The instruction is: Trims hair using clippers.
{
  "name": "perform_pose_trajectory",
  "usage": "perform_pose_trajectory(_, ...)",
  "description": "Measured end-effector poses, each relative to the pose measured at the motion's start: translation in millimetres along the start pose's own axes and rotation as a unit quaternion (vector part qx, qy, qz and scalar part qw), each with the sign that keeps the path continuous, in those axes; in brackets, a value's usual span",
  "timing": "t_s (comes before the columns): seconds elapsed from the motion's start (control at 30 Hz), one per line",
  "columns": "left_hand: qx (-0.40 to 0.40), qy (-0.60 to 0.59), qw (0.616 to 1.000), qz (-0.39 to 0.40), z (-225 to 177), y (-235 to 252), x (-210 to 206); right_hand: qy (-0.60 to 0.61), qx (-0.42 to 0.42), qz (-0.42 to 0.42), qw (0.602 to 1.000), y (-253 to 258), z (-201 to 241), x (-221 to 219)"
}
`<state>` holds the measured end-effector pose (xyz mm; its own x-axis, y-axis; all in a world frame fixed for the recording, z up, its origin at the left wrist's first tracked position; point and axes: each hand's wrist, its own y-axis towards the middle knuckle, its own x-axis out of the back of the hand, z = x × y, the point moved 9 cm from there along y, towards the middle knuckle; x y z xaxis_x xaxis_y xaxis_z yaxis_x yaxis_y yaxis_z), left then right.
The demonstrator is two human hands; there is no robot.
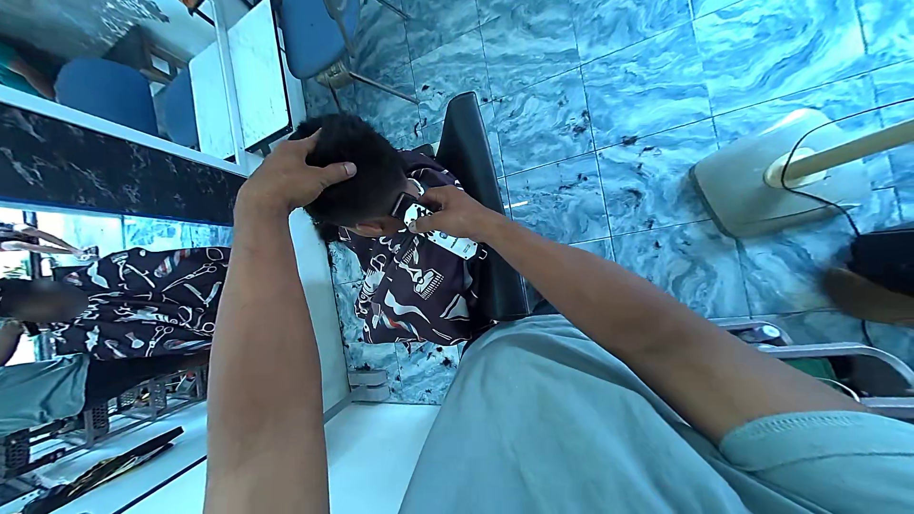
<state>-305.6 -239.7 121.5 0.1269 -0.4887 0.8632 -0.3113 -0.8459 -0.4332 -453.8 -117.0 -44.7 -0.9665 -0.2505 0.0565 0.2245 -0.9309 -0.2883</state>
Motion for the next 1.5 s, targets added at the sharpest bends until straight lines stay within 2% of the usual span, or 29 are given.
perform_pose_trajectory(0.1,-0.001,0.004,1.0,0.002,1.0,0.4,-0.1,-0.048,-0.027,0.001,0.998,1.2,-2.6,4.0)
perform_pose_trajectory(0.2,-0.006,-0.001,1.0,0.002,-1.2,0.5,-0.1,-0.025,-0.002,0.011,1.0,3.2,3.0,5.1)
perform_pose_trajectory(0.57,-0.021,-0.011,1.0,0.006,-3.1,1.4,-1.1,-0.033,0.004,0.018,0.999,2.5,9.4,4.2)
perform_pose_trajectory(0.7,-0.014,0.001,1.0,0.002,-2.6,0.3,-1.3,-0.127,-0.054,0.007,0.99,-0.1,1.6,11.5)
perform_pose_trajectory(0.83,-0.019,0.003,1.0,-0.001,-4.0,-1.1,-1.5,-0.072,-0.006,0.015,0.997,2.3,9.4,7.7)
perform_pose_trajectory(0.93,-0.024,0.001,1.0,-0.002,-2.4,-0.9,-1.1,-0.111,-0.015,0.004,0.994,3.2,6.8,7.7)
perform_pose_trajectory(1.07,-0.023,-0.002,1.0,-0.005,1.5,0.5,-1.9,0.019,-0.014,0.025,0.999,-3.4,18.9,0.5)
perform_pose_trajectory(1.2,-0.027,-0.002,1.0,-0.008,1.9,-1.1,-1.5,-0.001,-0.042,0.016,0.999,-3.0,17.9,-2.5)
perform_pose_trajectory(1.3,-0.026,0.003,1.0,-0.006,1.9,-1.3,-1.8,0.12,-0.041,0.031,0.992,-12.5,32.2,-9.3)
perform_pose_trajectory(1.4,-0.027,0.009,1.0,-0.009,4.3,-1.5,-1.0,0.031,-0.063,0.011,0.997,-9.7,26.8,-8.5)
perform_pose_trajectory(1.43,-0.028,0.009,1.0,-0.01,4.1,-1.6,-1.0,0.038,-0.071,0.008,0.997,-10.2,26.7,-8.3)
perform_pose_trajectory(1.5,-0.035,0.009,0.999,-0.01,2.6,-0.2,-1.0,0.126,-0.071,0.008,0.989,-13.6,35.3,-9.3)
